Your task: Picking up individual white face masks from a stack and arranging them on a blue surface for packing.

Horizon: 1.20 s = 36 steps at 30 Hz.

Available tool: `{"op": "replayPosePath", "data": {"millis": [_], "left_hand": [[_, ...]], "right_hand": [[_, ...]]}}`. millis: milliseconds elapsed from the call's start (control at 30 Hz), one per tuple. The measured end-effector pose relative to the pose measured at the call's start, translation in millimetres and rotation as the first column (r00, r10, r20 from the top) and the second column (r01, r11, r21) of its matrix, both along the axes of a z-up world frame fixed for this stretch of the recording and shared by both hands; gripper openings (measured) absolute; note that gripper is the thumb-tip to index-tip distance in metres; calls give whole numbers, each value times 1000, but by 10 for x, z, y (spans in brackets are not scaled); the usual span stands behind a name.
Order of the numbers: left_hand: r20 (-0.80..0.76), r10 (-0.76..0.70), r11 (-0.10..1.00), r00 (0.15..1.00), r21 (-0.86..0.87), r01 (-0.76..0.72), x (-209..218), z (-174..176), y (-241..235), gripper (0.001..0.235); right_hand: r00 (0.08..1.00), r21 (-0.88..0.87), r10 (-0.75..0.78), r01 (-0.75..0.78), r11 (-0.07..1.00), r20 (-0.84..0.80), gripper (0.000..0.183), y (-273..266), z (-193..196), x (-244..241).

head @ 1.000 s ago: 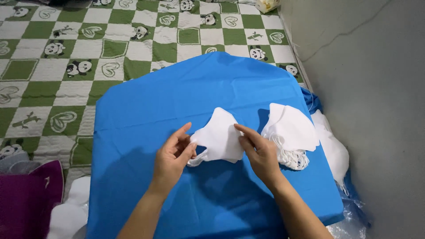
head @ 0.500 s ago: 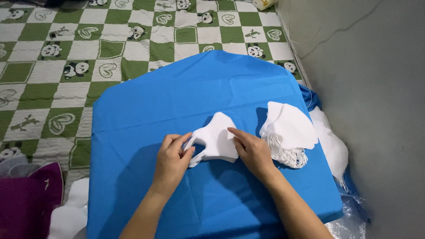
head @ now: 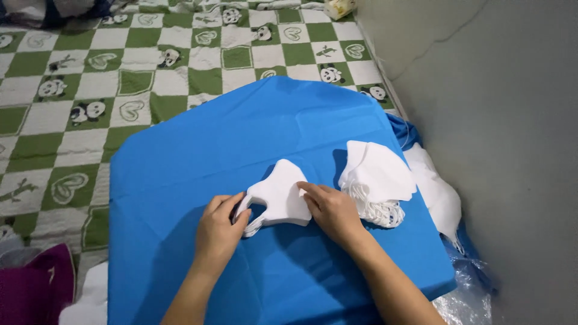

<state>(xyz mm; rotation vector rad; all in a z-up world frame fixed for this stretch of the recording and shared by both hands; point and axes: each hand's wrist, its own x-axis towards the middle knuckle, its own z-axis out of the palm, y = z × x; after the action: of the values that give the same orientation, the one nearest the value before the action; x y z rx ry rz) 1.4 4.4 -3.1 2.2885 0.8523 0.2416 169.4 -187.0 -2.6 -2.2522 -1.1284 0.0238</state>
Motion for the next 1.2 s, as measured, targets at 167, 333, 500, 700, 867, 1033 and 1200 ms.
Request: {"op": "replayPosePath", "data": {"millis": [167, 333, 500, 700, 867, 1033, 1200], "left_hand": [[51, 99, 988, 994, -121, -92, 9, 63, -44, 50], [75, 117, 992, 990, -63, -113, -4, 62, -39, 51], [123, 113, 993, 986, -59, -107, 4, -34, -15, 48], [84, 125, 991, 989, -50, -121, 12, -47, -8, 48], [79, 129, 989, 989, -84, -122, 15, 58, -50, 47], [88, 122, 991, 989, -69, -116, 5, 33, -47, 47], [98, 114, 992, 989, -60, -109, 3, 63, -66, 47]], "right_hand": [[993, 80, -54, 46, 996, 101, 36, -290, 58, 237], [941, 44, -285, 282, 958, 181, 42, -719, 91, 657], [857, -114, -507, 515, 849, 93, 60, -991, 68, 910], [854, -162, -489, 516, 841, 180, 51, -1057, -207, 1040], [854, -183, -508, 521, 834, 113, 53, -1032, -149, 1037], [846, -190, -528, 533, 825, 80, 56, -1006, -82, 1009], [853, -173, -507, 521, 836, 121, 54, -1027, -185, 1050]]}}
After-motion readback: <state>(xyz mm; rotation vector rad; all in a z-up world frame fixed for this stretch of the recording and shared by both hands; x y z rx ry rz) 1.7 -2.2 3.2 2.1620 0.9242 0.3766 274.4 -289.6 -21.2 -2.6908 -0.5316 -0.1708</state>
